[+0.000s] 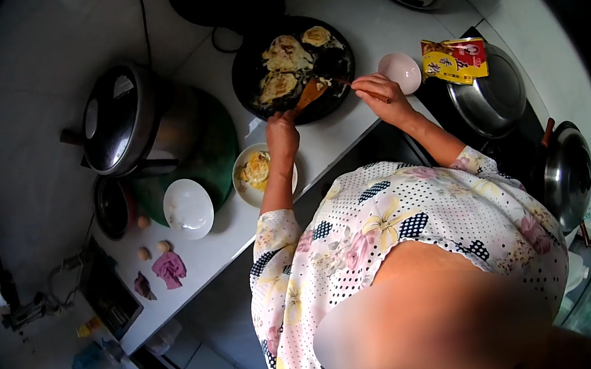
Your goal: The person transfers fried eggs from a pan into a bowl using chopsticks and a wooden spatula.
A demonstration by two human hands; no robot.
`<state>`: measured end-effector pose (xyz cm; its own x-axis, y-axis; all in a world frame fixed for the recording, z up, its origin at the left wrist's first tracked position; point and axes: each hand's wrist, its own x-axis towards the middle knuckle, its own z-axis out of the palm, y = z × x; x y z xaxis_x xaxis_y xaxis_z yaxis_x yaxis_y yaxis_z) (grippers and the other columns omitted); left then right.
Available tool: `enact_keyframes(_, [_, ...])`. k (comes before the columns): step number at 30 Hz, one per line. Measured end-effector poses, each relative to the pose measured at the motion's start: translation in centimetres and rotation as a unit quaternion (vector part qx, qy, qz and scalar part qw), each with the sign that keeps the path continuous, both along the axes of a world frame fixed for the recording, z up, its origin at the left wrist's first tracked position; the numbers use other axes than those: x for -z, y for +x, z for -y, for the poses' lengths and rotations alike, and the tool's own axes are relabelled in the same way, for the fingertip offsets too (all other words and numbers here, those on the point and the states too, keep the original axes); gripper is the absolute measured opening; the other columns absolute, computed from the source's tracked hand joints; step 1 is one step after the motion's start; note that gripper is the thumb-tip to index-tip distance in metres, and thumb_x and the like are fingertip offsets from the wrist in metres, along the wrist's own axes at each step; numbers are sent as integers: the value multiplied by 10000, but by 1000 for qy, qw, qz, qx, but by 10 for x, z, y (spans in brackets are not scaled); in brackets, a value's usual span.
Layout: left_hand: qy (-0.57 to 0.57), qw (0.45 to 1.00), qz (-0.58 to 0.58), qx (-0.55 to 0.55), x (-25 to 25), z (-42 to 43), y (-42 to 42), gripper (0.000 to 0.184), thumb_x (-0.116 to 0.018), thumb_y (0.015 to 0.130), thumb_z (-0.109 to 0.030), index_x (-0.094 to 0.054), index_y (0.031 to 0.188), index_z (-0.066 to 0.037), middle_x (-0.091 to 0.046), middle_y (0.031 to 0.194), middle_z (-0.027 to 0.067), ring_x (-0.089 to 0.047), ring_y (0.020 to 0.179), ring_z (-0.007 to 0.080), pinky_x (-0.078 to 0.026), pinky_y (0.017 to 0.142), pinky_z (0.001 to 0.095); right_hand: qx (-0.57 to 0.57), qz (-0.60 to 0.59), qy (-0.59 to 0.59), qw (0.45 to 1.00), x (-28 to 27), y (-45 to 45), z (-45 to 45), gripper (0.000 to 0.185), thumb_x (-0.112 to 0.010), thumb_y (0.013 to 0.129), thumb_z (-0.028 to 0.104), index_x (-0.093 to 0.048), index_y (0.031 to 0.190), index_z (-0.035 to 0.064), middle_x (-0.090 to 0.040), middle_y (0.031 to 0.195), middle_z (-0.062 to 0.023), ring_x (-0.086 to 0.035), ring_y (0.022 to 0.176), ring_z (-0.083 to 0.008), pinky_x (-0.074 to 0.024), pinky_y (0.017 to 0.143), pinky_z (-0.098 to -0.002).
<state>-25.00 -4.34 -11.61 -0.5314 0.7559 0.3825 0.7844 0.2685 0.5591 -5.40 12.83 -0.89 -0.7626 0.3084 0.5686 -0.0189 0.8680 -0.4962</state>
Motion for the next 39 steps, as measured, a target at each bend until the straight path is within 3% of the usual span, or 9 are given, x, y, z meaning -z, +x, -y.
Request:
enact_keyframes(11, [30, 999, 40, 19, -11, 10, 1, 319, -547, 763, 38, -687, 1029, -71, -643, 896, 156, -585, 843, 349, -483, 759, 420, -18, -4, -35, 999, -8, 5, 17, 157, -654, 793, -13, -659, 949, -1, -667, 950, -124, -627, 873, -270, -510, 748, -334])
enact_keyframes(17, [48, 986, 125, -95, -28, 89, 34, 241, -577, 796, 16, -673, 1012, -33, -649, 913, 155, -604, 886, 334, -482, 783, 397, -56, 2, -136, 989, -30, 7, 49, 157, -648, 798, -30, -651, 954, -18, -668, 978, -133, -644, 901, -243, -511, 766, -307])
enact_keyframes(18, [45, 980, 146, -125, -32, 108, 43, 226, -578, 807, 9, -671, 1010, -30, -651, 924, 159, -611, 899, 332, -481, 793, 393, -76, -3, -165, 983, -27, 7, 52, 139, -626, 831, -19, -650, 968, -23, -669, 998, -111, -644, 900, -193, -514, 777, -282])
enact_keyframes(20, [55, 974, 144, -164, -22, 148, 57, 223, -586, 806, 13, -665, 1012, -20, -649, 926, 162, -625, 880, 323, -490, 763, 377, -82, 14, -343, 936, -23, 6, 64, 140, -594, 877, 10, -641, 1002, -32, -664, 1021, -95, -634, 911, -151, -516, 791, -263])
enact_keyframes(22, [55, 967, 147, -202, -14, 185, 71, 224, -591, 804, 14, -664, 1013, -18, -650, 931, 166, -631, 867, 319, -497, 749, 369, -106, 41, -413, 904, -17, 1, 70, 194, -567, 915, 52, -610, 1073, -52, -642, 1057, -117, -636, 939, -189, -507, 862, -284])
enact_keyframes(26, [44, 940, 188, -280, 0, 230, 97, 219, -577, 797, 30, -658, 998, -7, -637, 909, 151, -611, 845, 326, -489, 753, 391, -103, -3, -534, 839, 13, -15, 69, 198, -549, 935, 91, -615, 1078, -30, -632, 1084, -123, -628, 949, -187, -520, 864, -299])
enact_keyframes(30, [6, 935, 219, -280, -8, 239, 100, 213, -568, 813, 17, -656, 1004, -22, -630, 908, 166, -610, 856, 340, -486, 761, 397, -155, 84, -535, 826, 15, -27, 91, 182, -547, 938, 91, -623, 1064, -15, -632, 1067, -126, -622, 955, -186, -530, 860, -314])
enact_keyframes(34, [9, 935, 217, -280, -12, 239, 97, 227, -578, 806, 4, -662, 1013, -35, -633, 911, 173, -609, 859, 351, -483, 757, 407, -178, 105, -608, 767, 53, -35, 106, 165, -568, 928, 91, -625, 1046, -9, -633, 1048, -121, -621, 947, -169, -533, 850, -297])
enact_keyframes(39, [-41, 929, 217, -296, -11, 257, 97, 230, -580, 805, 6, -664, 1015, -33, -634, 915, 177, -612, 852, 353, -484, 757, 407, -104, 88, -601, 788, 85, -42, 99, 163, -585, 921, 103, -626, 1029, -12, -643, 1025, -98, -624, 903, -149, -535, 822, -275])
